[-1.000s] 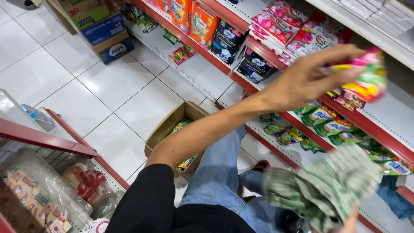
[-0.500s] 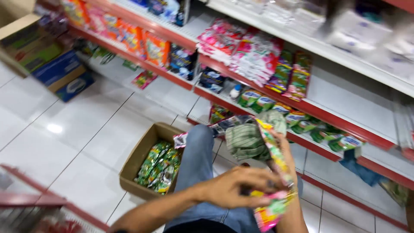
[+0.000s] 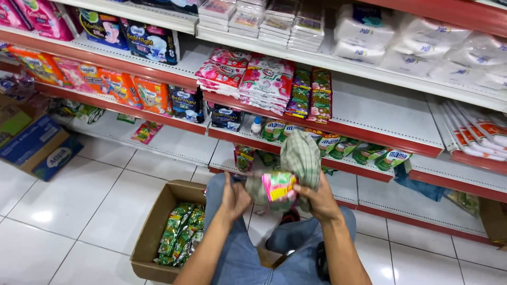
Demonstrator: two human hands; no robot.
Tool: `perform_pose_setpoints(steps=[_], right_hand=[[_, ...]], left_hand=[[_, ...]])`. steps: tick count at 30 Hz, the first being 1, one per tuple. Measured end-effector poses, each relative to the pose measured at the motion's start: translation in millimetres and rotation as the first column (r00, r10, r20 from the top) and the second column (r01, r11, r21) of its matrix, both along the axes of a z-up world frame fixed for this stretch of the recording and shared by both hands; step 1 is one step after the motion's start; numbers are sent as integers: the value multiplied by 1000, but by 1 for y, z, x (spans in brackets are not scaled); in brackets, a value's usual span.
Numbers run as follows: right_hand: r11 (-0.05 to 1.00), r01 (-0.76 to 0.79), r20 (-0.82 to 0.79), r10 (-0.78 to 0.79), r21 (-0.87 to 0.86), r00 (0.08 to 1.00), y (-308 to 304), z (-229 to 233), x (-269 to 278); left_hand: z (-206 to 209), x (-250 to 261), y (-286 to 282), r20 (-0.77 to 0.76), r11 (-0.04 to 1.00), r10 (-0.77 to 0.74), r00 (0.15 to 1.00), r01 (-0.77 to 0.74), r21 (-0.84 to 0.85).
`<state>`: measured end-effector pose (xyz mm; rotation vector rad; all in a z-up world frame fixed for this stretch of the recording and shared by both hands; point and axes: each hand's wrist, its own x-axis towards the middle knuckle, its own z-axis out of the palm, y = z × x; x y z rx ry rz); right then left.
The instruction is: The person sits on the floor in a store aisle, repeatedly wiping small snack packets with a cloth and scanning them with a handheld barcode scanner. They place the cleaned packets back on the shelf and retrieve new ones from a cardboard box.
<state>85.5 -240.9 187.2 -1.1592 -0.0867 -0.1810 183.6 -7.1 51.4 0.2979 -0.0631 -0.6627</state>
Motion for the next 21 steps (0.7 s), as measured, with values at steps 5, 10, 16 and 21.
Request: perform_pose_setpoints(steps=[5, 10, 16, 21], right_hand=[[947, -134, -66, 120, -292, 991, -38, -41, -22], [919, -193, -194, 132, -344, 972, -25, -44, -38], [874, -248, -238, 158, -417, 958, -7, -32, -38], [961, 48, -285, -128, -273, 950, -17, -55, -22]], left_hand=[[57, 60, -6, 100, 998, -51, 994, 48, 33], [116, 75, 0, 197, 994, 48, 979, -67, 91], [188, 27, 7, 350, 997, 29, 936, -53, 58], [219, -6, -8, 411, 995, -75, 909, 38, 97]])
